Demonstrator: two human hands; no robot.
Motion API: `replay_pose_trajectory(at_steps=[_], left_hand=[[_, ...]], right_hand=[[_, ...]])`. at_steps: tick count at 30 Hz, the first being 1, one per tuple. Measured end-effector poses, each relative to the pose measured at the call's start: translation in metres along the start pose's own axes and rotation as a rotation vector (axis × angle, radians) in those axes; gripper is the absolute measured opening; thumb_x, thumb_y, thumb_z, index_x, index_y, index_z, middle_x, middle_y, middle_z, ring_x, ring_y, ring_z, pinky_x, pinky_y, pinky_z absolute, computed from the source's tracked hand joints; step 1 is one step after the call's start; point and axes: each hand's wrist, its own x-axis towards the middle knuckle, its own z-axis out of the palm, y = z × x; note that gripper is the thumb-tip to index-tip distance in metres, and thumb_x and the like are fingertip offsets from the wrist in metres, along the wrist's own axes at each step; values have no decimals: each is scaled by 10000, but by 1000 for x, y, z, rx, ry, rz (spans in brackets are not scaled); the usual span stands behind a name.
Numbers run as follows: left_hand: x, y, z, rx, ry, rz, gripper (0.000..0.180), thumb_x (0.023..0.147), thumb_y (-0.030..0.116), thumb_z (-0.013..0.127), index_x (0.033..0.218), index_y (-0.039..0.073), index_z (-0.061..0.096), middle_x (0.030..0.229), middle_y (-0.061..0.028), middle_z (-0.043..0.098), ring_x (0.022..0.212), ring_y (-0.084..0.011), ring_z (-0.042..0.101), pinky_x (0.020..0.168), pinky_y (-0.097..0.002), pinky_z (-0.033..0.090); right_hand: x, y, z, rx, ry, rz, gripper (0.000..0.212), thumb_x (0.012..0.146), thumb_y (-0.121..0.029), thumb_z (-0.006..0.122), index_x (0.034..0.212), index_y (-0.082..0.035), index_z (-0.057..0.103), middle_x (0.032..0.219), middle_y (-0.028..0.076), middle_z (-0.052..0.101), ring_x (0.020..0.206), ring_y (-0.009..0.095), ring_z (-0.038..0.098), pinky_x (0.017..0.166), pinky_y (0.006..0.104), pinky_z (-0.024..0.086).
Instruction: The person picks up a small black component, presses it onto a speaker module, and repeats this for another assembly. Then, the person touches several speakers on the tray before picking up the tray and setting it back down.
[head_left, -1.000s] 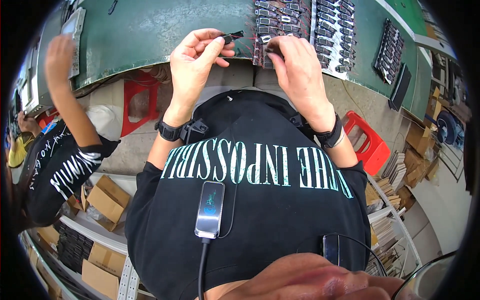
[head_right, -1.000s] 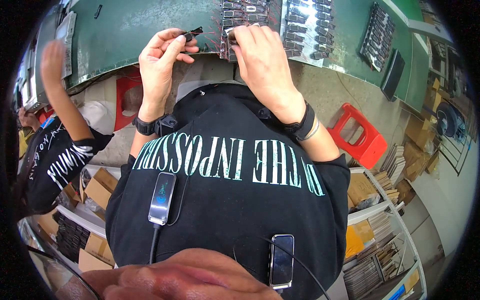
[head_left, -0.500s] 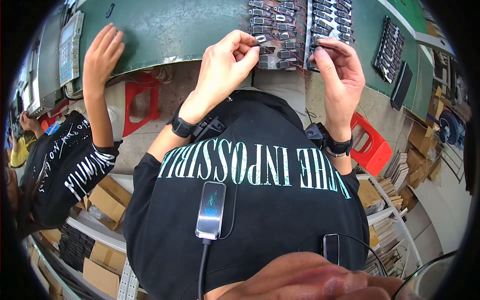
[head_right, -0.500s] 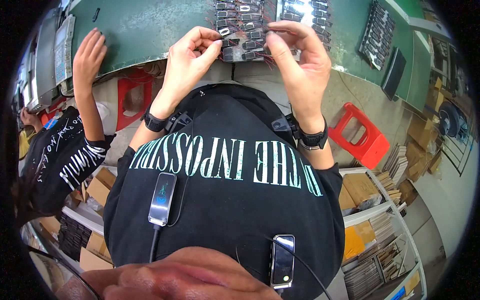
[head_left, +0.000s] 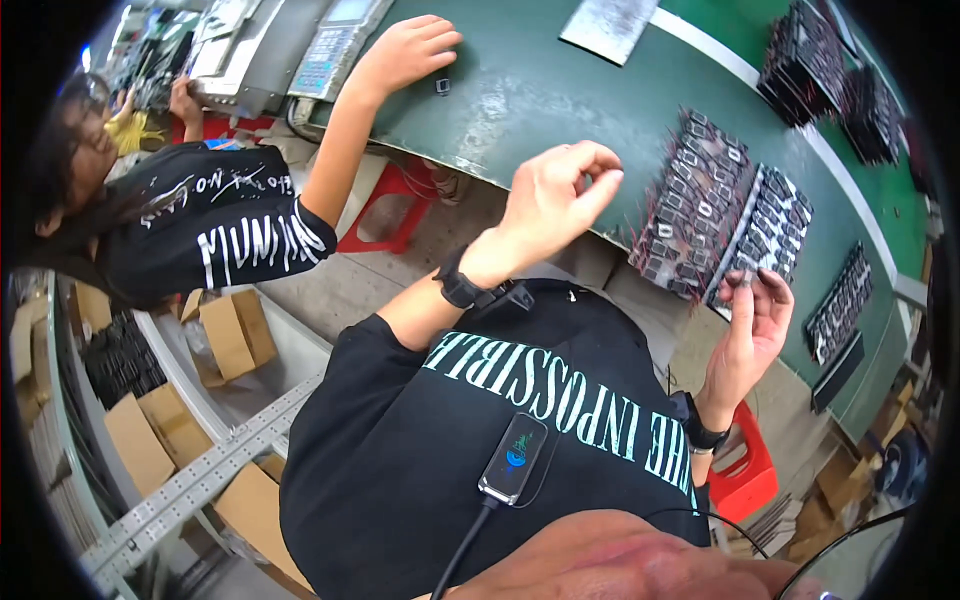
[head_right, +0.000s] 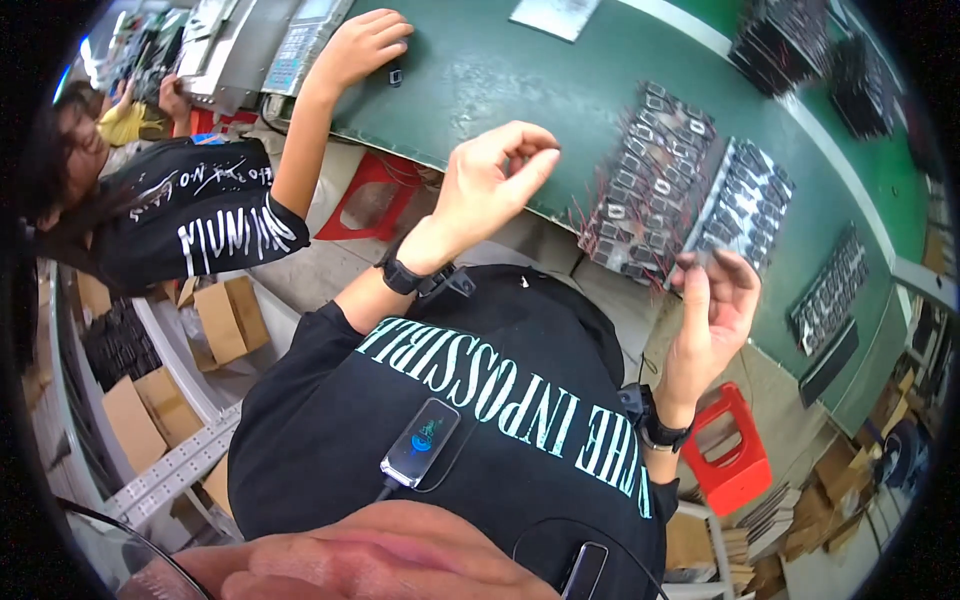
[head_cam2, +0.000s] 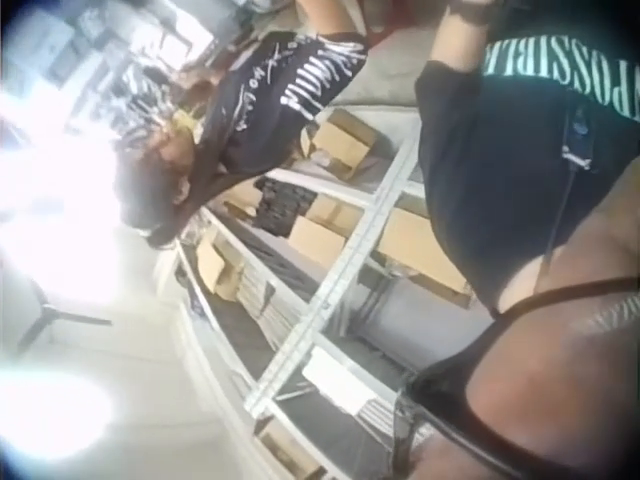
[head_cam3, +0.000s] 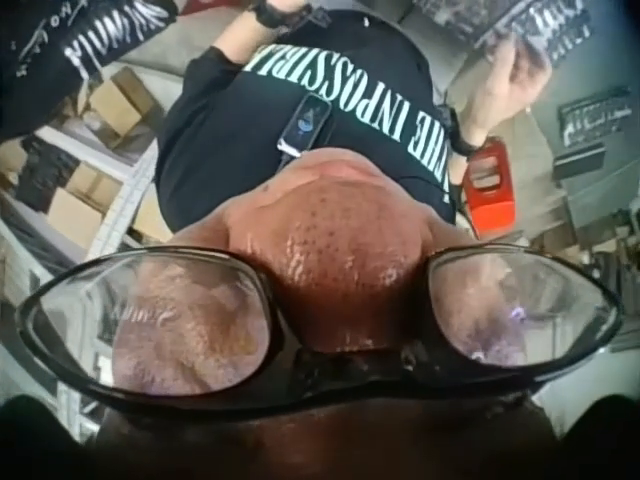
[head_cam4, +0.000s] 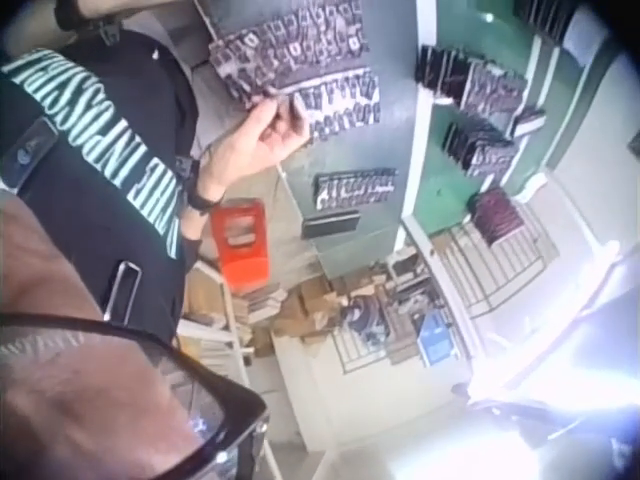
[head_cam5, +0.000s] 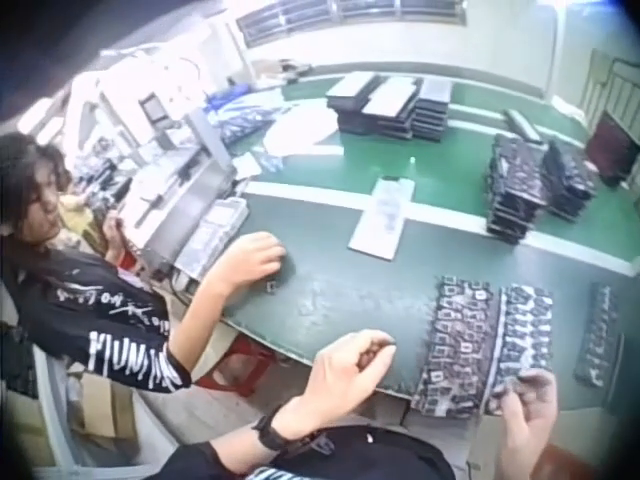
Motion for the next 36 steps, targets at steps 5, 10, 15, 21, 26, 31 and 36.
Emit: replay_pose_trajectory(at_steps=[5,10,15,21,26,31,36], left_hand=[[10,-26,-50,237,218,92,92,866,152,697,902,68,713,814,-74,692,723,-238,643,662,-349,516],[19,-78,-101,539,431,52,122,861,193,703,900,78,717,851,-89,690,804,-303,652,715,-402,525],[23,-108,-120,771,526,-38,203,851,261,730,925,71,721,906,-97,686,864,-302,652,748,-408,524],[41,-127,-97,805,492,10,274,855,328,741,941,68,738,948,-102,703,888,-299,668,787,-386,528],[40,-123,-65,779,443,-38,295,896,296,715,1053,45,721,907,-109,725,808,-238,699,715,-339,547],[40,-88,-10,-44,370,-118,262,932,149,698,1136,-15,686,926,-94,742,812,-133,704,739,-253,556],[20,-38,48,-516,59,-105,273,933,17,664,1198,-45,650,955,-94,739,845,-127,698,797,-251,564]], right_hand=[[-6,-10,16,24,-58,-17,212,974,-2,586,1186,3,576,1068,133,689,888,132,639,852,269,509],[-10,-11,24,-14,-79,-23,204,972,-1,594,1176,10,592,1072,131,678,931,151,654,875,282,516],[-12,-3,26,-56,-114,-59,191,971,5,591,1160,20,612,1083,121,665,935,172,667,869,288,525],[1,0,23,-78,-95,125,210,978,-18,579,1178,41,602,1066,101,653,914,184,673,844,295,530],[49,31,-7,102,-227,304,212,996,-85,581,1177,26,583,974,87,662,852,192,694,818,331,562],[54,49,-27,302,-266,304,196,998,-94,586,1162,14,580,973,92,670,866,196,700,803,335,570],[50,48,-22,328,-196,282,186,998,-89,587,1156,8,586,993,119,683,876,203,705,815,324,571]])
